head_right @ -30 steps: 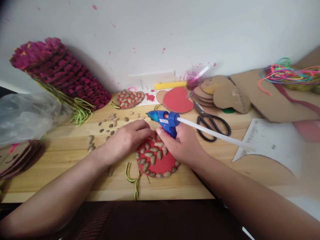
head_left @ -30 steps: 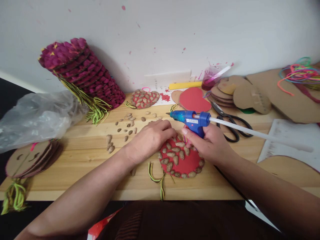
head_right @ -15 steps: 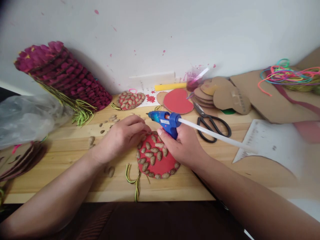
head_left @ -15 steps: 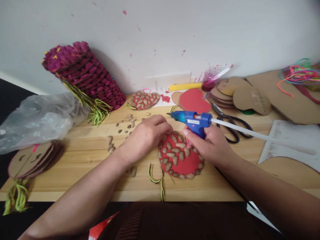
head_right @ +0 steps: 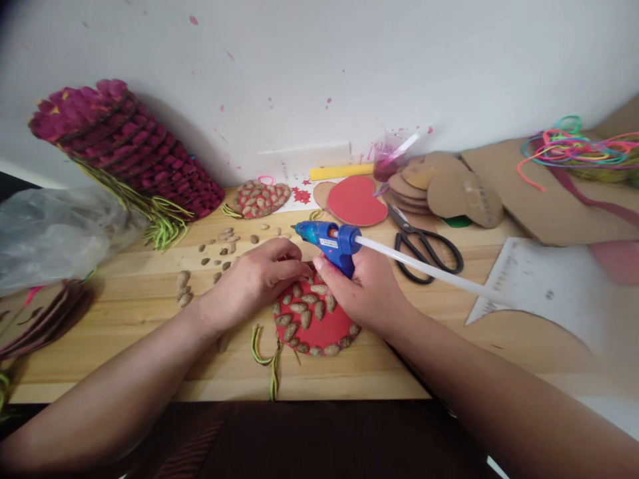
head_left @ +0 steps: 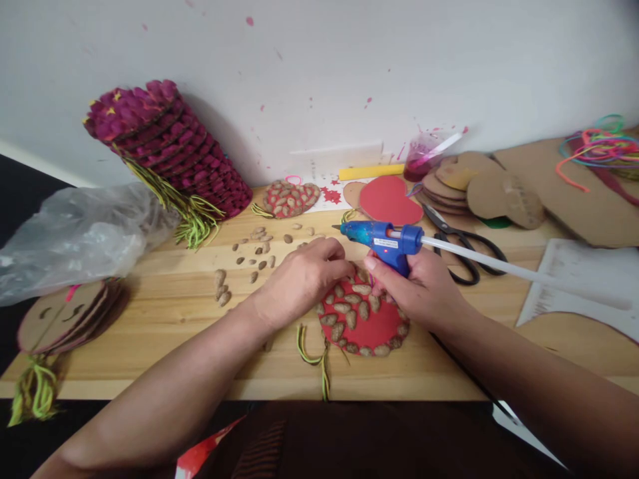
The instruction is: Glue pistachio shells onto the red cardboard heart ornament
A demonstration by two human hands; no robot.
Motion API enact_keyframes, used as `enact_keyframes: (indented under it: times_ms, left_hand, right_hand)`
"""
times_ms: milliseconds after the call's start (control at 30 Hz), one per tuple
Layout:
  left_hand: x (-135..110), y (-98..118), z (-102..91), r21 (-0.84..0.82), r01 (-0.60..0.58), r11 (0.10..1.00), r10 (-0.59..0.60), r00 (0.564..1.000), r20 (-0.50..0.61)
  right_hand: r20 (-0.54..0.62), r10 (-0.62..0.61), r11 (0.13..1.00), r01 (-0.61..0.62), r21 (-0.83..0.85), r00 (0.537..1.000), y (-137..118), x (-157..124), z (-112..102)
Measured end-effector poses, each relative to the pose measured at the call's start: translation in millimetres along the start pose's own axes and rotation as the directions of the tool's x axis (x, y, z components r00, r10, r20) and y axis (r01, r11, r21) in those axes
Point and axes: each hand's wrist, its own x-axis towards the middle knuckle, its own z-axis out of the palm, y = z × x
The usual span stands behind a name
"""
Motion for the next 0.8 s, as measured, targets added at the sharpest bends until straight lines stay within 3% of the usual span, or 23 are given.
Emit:
enact_keyframes:
  times_ms: [333,800]
  left_hand:
    - [1.4,-2.7,-0.7,0.012,-0.028,1.0,0.028,0.998,0.054]
    - [3.2,-4.7,-0.1,0.034,-0.086,0.996,0.084,0.996,0.037]
  right_hand:
    - [0.004,0.003,1.0,-0.003,-0.019,1.0,-0.7,0.8,2.1]
    - [-0.011,-0.028,0.999,0.028,-0.042,1.0,-2.6,0.8,1.6]
